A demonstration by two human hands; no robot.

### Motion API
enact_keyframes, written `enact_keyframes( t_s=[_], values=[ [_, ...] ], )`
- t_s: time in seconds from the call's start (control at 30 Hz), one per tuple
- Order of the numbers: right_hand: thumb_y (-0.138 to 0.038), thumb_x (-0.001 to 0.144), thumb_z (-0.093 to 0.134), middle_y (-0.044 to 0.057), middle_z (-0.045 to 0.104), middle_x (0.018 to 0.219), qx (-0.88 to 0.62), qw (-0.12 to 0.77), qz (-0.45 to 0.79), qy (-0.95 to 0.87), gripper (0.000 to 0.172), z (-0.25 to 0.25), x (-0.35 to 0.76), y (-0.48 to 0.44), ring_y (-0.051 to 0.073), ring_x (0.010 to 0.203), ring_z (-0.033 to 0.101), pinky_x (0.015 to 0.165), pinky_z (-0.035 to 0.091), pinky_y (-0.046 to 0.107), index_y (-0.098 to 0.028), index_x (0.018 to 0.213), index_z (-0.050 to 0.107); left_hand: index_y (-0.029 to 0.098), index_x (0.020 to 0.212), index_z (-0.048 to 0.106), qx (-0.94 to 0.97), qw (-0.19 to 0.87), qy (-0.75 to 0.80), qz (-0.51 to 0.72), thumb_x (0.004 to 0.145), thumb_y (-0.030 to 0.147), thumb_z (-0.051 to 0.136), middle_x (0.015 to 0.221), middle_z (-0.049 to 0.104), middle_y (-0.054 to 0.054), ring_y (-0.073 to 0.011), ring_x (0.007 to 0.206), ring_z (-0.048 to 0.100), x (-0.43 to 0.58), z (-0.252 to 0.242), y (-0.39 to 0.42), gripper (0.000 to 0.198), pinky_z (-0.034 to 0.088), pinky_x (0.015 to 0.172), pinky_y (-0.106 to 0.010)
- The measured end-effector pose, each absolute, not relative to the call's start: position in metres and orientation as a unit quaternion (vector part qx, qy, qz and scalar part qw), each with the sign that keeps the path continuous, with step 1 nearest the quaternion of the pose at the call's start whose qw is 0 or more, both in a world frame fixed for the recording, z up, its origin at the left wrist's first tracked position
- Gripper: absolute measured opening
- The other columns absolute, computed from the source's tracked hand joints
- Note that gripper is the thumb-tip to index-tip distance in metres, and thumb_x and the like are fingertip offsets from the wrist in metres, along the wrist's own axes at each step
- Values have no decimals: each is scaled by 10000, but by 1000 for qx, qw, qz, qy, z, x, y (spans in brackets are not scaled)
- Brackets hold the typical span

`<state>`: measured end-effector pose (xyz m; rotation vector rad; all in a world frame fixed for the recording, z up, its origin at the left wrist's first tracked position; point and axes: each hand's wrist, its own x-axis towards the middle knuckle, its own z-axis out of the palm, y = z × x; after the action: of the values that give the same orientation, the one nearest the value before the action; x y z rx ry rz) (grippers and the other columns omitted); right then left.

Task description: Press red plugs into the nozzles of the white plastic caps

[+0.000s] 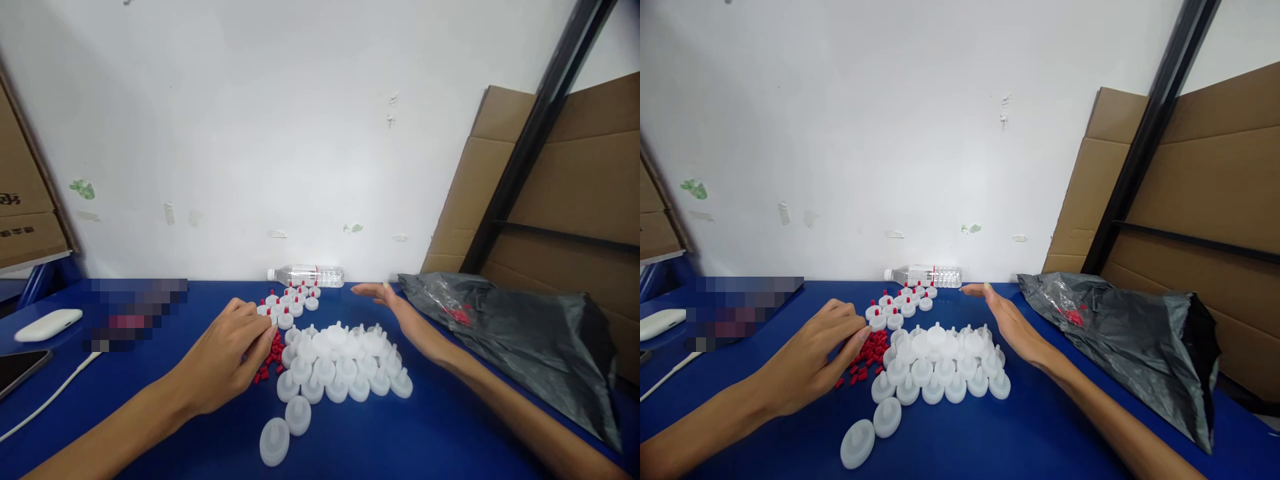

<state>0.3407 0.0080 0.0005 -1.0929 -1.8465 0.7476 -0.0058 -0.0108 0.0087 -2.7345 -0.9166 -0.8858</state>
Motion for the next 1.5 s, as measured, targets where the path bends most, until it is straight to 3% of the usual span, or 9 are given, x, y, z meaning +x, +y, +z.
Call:
enact_keyframes(
  t_s=[0.27,0.87,1.23,1.5],
  values=[
    [-722,1023,204,57,656,1387,-418,490,440,-626,658,-24,325,13,280,1399,489,1226,227,530,-316,1292,646,205,720,427,-905,65,-300,-294,1038,160,365,675,482,9,-178,660,395,-4,10,-10,327,323,711,-368],
    [-775,982,265,75,665,1376,-412,508,429,-623,684,-24,327,15,299,1381,509,1216,238,514,-289,1250,665,202,722,440,-905,61,-305,-290,1042,160,355,677,488,9,-176,661,399,-3,9,-10,335,316,712,-368],
    [-770,987,265,52,633,1428,-413,507,462,-600,665,-32,319,12,294,1440,442,1233,182,535,-326,1284,662,202,719,443,-908,51,-315,-271,1047,172,359,682,511,6,-181,666,411,-1,8,-12,340,302,693,-365],
    [-749,1001,247,47,610,1450,-419,496,435,-624,650,-30,317,12,300,1438,439,1204,224,544,-329,1251,675,205,718,463,-913,37,-322,-249,1047,180,368,695,539,-1,-185,672,436,2,8,-13,343,310,690,-368]
  ],
)
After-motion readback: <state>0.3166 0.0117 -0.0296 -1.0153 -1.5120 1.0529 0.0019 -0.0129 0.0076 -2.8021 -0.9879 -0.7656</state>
